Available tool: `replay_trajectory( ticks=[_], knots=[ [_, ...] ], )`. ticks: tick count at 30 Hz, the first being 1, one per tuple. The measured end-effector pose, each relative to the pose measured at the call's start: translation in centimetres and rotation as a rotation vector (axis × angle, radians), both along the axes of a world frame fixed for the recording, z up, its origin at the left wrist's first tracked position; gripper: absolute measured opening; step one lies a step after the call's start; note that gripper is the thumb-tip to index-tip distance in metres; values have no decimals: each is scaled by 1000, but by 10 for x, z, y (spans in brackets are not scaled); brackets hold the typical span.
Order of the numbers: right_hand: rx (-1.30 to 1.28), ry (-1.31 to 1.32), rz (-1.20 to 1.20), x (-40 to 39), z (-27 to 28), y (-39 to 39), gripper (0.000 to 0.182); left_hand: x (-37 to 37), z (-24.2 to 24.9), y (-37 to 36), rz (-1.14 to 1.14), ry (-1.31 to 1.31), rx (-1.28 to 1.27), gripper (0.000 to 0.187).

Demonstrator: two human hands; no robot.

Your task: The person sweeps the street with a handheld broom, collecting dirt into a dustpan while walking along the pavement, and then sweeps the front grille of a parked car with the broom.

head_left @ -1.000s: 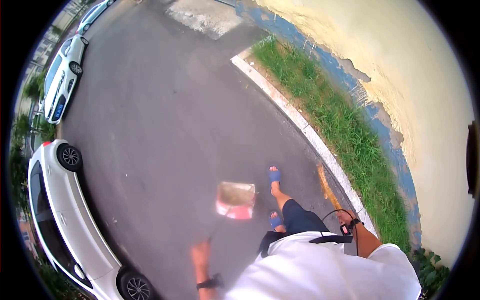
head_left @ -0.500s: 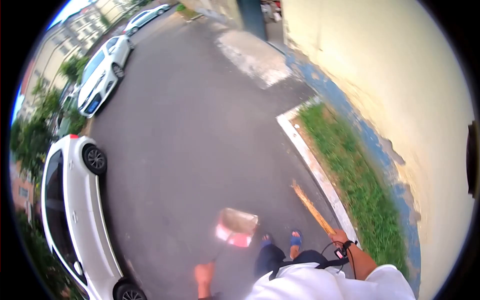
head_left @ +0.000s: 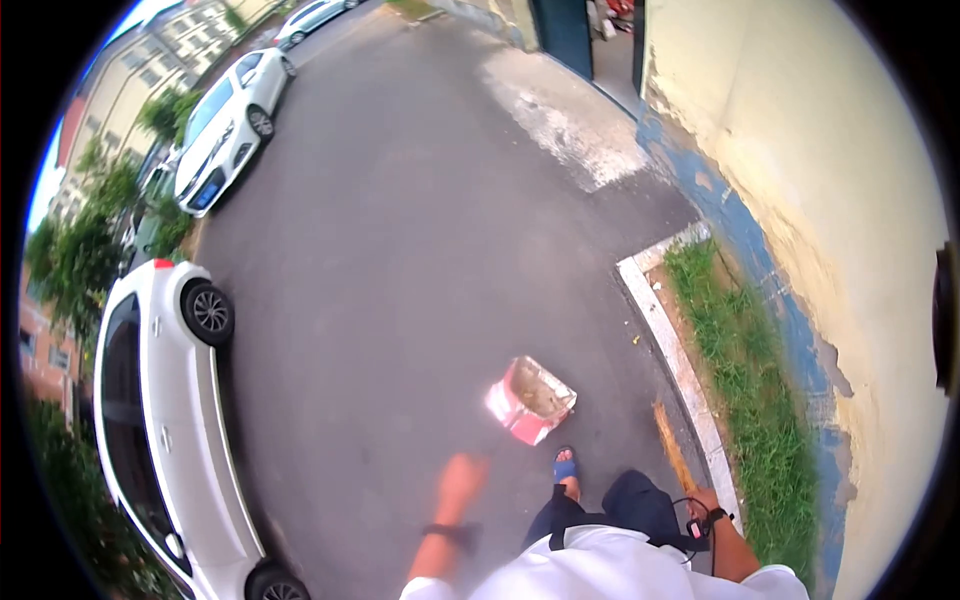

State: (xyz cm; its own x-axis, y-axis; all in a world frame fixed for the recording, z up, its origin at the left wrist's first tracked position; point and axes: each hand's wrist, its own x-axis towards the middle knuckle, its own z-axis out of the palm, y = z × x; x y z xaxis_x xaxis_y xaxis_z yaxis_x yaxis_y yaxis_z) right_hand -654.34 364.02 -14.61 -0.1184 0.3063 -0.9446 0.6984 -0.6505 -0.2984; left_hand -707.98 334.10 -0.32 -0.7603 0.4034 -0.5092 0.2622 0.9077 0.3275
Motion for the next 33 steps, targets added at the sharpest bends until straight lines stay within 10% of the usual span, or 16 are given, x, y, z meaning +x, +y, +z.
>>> replay_trajectory(
  ticks=[4, 16, 33],
  knots=[
    [184, -153, 74, -71, 47, 5, 16, -46, 22, 72, -103, -57, -49, 40],
    [407, -125, 148, -161, -44, 114, 39, -107, -4, 238, -421, -40, -88, 36],
    [256, -11, 124, -288, -70, 167, 22, -134, -50, 381, -498, -27, -163, 33]
  ],
)
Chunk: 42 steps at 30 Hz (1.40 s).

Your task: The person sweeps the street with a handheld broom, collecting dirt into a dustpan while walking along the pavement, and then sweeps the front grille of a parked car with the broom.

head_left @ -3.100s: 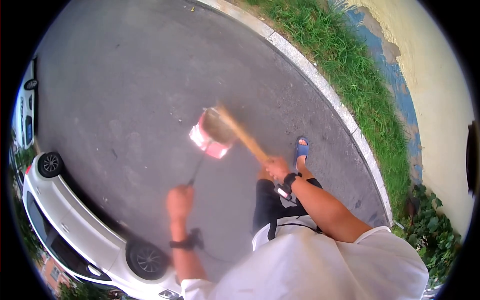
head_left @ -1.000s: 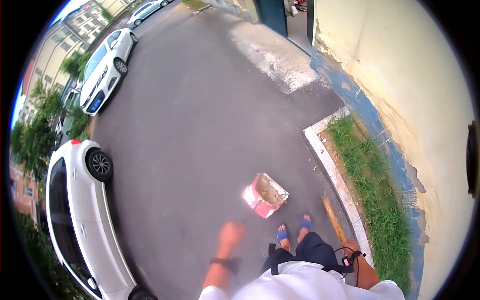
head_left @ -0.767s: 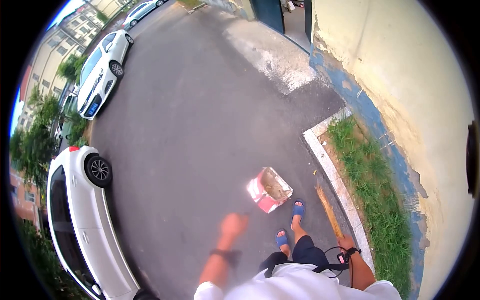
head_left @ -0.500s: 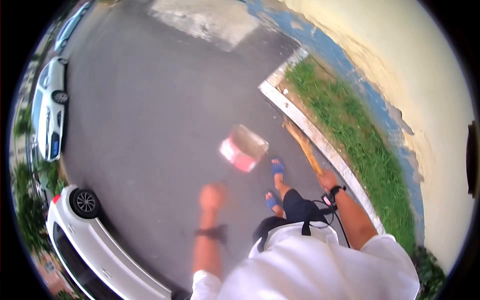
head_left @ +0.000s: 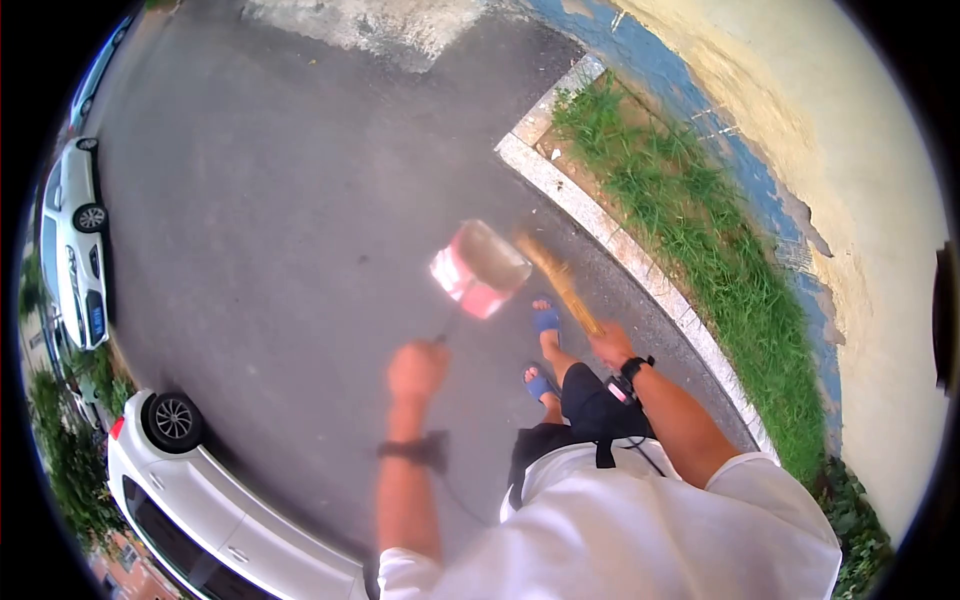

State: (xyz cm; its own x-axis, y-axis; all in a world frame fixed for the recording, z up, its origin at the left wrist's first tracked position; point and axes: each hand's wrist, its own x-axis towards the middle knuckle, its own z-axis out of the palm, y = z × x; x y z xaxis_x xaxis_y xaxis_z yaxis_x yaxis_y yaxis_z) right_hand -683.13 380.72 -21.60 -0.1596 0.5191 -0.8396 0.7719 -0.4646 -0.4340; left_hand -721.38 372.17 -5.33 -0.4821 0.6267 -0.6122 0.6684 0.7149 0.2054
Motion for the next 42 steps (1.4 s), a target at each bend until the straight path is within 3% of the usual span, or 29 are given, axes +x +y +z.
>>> replay_trajectory(
  ticks=[3, 6, 9, 11, 14, 17, 19, 22, 25, 28, 32, 35, 39, 42],
  knots=[
    [447, 17, 345, 29, 23, -7, 30, -7, -7, -6, 32, -18, -35, 33],
    [114, -15, 161, 19, 61, 23, 37, -8, -3, -5, 39, -29, -32, 33],
    [369, -158, 278, 6, 14, 52, 37, -9, -5, -2, 19, -14, -9, 33],
    [353, -218, 293, -31, 12, 81, 33, -11, -8, -1, 16, -13, -48, 33],
    [302, -212, 428, -58, -34, 65, 30, -10, -7, 0, 33, -15, -75, 33],
    [-54, -58, 218, -62, -3, 35, 30, -11, -8, -1, 57, -24, -77, 33],
    [141, 13, 320, -57, 50, 14, 33, -13, -8, -3, 67, -26, -74, 34],
    [255, 39, 283, -40, 79, -9, 38, -14, -5, -2, 63, -32, -73, 34],
    [160, -182, 353, -44, 93, 8, 44, -16, -2, -1, 42, -42, -69, 35],
    [312, -115, 403, -34, 39, 24, 48, -20, -7, -6, -11, -38, -66, 37],
    [355, -227, 385, -85, 26, 63, 41, -22, -8, -5, -16, -59, -104, 39],
    [245, -365, 486, -120, 1, 58, 35, -23, -15, -6, 16, -65, -100, 38],
    [133, -240, 406, -106, 4, 10, 35, -27, -17, -13, -9, -95, -54, 38],
    [246, -156, 336, -76, 53, -43, 35, -28, -22, -21, 15, -116, -40, 38]
  ],
)
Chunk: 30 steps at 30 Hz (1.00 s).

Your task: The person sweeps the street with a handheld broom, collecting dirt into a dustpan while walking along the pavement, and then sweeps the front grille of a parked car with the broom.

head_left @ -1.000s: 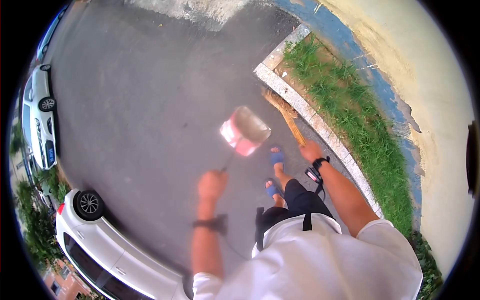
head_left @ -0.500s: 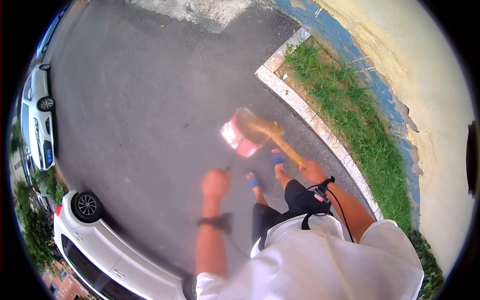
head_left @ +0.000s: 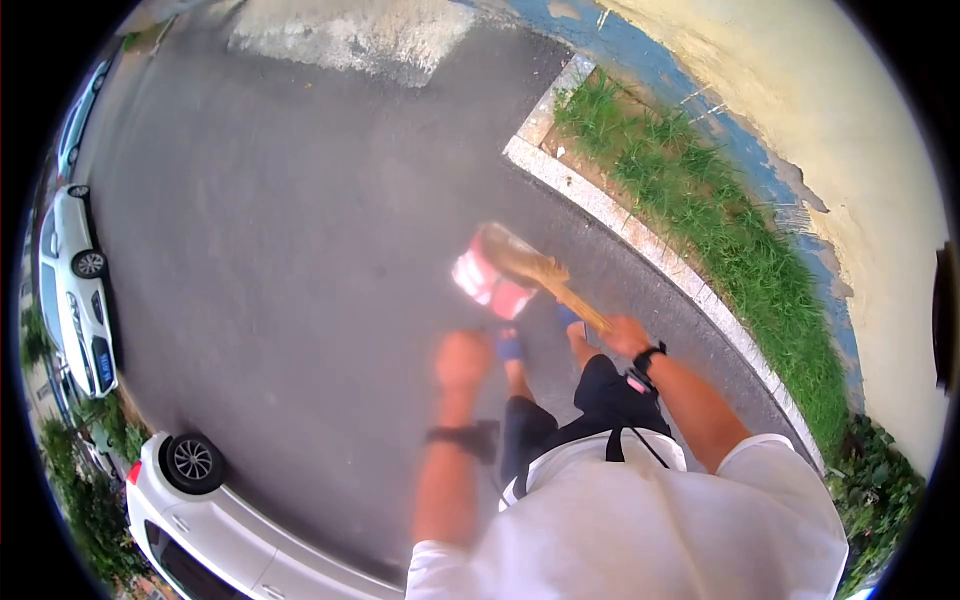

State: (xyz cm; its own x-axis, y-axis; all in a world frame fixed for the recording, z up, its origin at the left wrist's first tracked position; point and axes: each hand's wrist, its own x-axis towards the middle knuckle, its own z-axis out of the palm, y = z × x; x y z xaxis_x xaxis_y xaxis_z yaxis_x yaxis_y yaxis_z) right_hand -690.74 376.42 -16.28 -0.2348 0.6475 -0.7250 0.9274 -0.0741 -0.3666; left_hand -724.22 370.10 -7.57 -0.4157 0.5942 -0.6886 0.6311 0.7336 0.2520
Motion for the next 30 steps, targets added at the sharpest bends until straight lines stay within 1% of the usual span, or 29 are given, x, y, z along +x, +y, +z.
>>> replay_trajectory(
  ticks=[1, 3, 6, 9, 10, 11, 13, 14, 16, 18, 19, 22, 25, 27, 29, 30],
  knots=[
    [-7, -31, -56, 6, 15, -18, 34, -1, 7, 2, 6, -1, -15, 38],
    [19, -69, -59, 22, 40, -48, 34, 1, 28, 9, -3, -12, -40, 38],
    [23, -112, -148, 45, 69, -84, 34, 2, 43, 9, -31, -61, 15, 40],
    [70, -91, -254, 69, 82, -126, 35, 7, 86, 10, -309, -58, 113, 43],
    [98, -84, -293, 81, 84, -143, 35, 6, 75, 3, -338, -47, 139, 43],
    [64, -121, -344, 93, 84, -159, 36, 0, 50, -8, -368, -38, 166, 43],
    [-9, -177, -446, 110, 85, -189, 40, -17, -12, -25, -332, 23, 214, 44],
    [-52, -190, -554, 112, 98, -202, 39, -22, -26, -30, -398, 35, 273, 43],
    [-136, -192, -753, 116, 129, -225, 37, -42, -75, -43, -380, 42, 341, 41],
    [-181, -178, -865, 131, 131, -267, 34, -74, -139, -56, -387, 0, 411, 37],
    [-201, -168, -920, 138, 121, -287, 33, -79, -145, -55, -380, -13, 412, 37],
    [-188, -110, -1131, 157, 104, -371, 30, -79, -122, -52, -296, -111, 328, 36],
    [-285, -83, -1381, 164, 88, -457, 29, -73, -106, -52, -108, -241, 212, 35],
    [-256, -22, -1473, 165, 60, -521, 29, -62, -101, -52, 68, -325, 129, 35],
    [-251, 68, -1695, 158, 54, -579, 28, -42, -90, -54, 222, -378, 40, 34],
    [-273, 86, -1789, 154, 58, -604, 26, -31, -82, -57, 205, -363, 26, 34]
  ],
)
